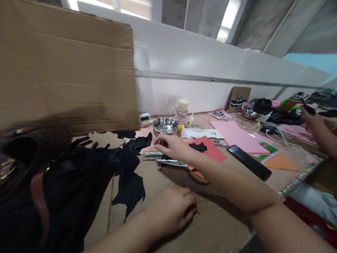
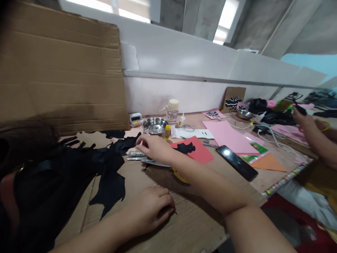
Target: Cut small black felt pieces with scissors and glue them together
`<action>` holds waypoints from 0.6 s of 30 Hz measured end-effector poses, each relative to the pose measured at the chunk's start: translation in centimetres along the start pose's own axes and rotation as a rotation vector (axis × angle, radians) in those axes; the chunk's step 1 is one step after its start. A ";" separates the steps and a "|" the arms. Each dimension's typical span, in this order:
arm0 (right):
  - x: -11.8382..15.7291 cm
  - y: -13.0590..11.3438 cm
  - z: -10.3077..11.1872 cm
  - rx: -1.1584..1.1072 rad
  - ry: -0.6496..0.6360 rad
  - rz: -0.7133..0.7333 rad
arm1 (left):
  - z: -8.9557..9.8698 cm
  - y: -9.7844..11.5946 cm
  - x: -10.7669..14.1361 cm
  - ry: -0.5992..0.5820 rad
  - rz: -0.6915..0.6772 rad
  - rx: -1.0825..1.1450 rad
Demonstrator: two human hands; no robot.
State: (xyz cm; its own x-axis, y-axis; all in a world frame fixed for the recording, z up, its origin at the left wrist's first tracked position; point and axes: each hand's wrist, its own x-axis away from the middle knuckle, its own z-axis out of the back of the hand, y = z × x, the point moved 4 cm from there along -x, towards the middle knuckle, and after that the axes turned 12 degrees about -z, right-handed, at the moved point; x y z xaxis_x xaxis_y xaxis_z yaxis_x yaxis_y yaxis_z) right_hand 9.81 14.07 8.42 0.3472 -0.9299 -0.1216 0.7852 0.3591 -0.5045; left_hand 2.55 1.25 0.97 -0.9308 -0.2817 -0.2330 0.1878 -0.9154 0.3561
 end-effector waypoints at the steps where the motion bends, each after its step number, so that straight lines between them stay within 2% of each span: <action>1: 0.4 0.1 0.2 0.016 -0.022 0.017 | 0.0 0.0 0.0 -0.003 0.003 0.004; 5: 2.2 2.6 0.2 0.096 -0.105 0.079 | -0.2 -0.2 -0.1 -0.001 0.024 0.042; 9: 2.3 5.3 -1.6 0.129 -0.141 0.154 | -0.3 -0.4 -0.1 0.015 0.047 0.086; 14: 1.3 6.6 -3.2 0.133 -0.039 0.107 | -0.3 -0.5 0.0 0.032 0.070 0.106; 18: 0.8 5.7 -2.1 0.118 0.055 0.042 | -0.7 -0.6 -0.1 0.045 0.070 0.113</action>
State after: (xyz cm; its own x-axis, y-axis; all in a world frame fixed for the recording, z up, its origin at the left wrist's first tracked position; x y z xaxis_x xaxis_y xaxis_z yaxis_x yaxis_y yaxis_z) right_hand 13.47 15.16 3.67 0.3549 -0.9156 -0.1893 0.8266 0.4018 -0.3940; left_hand 2.72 1.67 0.16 -0.9011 -0.3584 -0.2440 0.2127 -0.8558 0.4716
